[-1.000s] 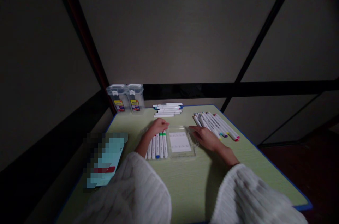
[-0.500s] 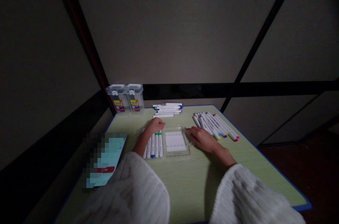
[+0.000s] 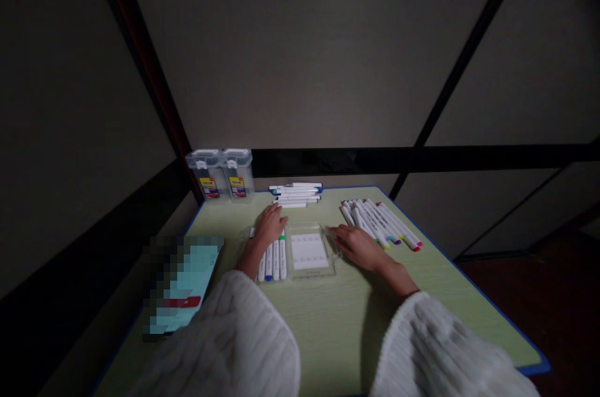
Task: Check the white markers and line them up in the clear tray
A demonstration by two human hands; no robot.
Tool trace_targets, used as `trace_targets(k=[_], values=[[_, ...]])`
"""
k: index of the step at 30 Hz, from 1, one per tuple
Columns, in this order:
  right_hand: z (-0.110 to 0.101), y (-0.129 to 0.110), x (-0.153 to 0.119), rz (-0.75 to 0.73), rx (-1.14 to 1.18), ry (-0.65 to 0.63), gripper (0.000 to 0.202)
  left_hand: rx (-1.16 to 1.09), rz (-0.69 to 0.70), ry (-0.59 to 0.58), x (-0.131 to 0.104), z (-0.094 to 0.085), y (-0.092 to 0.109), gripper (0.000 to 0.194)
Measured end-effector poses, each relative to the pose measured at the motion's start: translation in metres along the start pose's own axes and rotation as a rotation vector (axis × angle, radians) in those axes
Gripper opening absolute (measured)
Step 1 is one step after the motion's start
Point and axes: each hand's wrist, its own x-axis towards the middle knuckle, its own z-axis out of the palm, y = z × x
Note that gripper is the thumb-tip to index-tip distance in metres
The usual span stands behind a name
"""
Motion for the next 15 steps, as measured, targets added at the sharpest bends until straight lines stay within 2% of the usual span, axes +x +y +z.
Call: trace_targets(k=[6,15], values=[[-0.0003,0.0005,0.0001,0.009,-0.003,-0.007,0.031,0.073,0.003,-0.058,-0.0011,0.0026,-0.0013,0.043],[0.0015,0.0016,0.0001,0.002,0.019,0.004,0.031,0.104,0.014,-0.063,-0.0012,-0.0017,0.0002,0.043]])
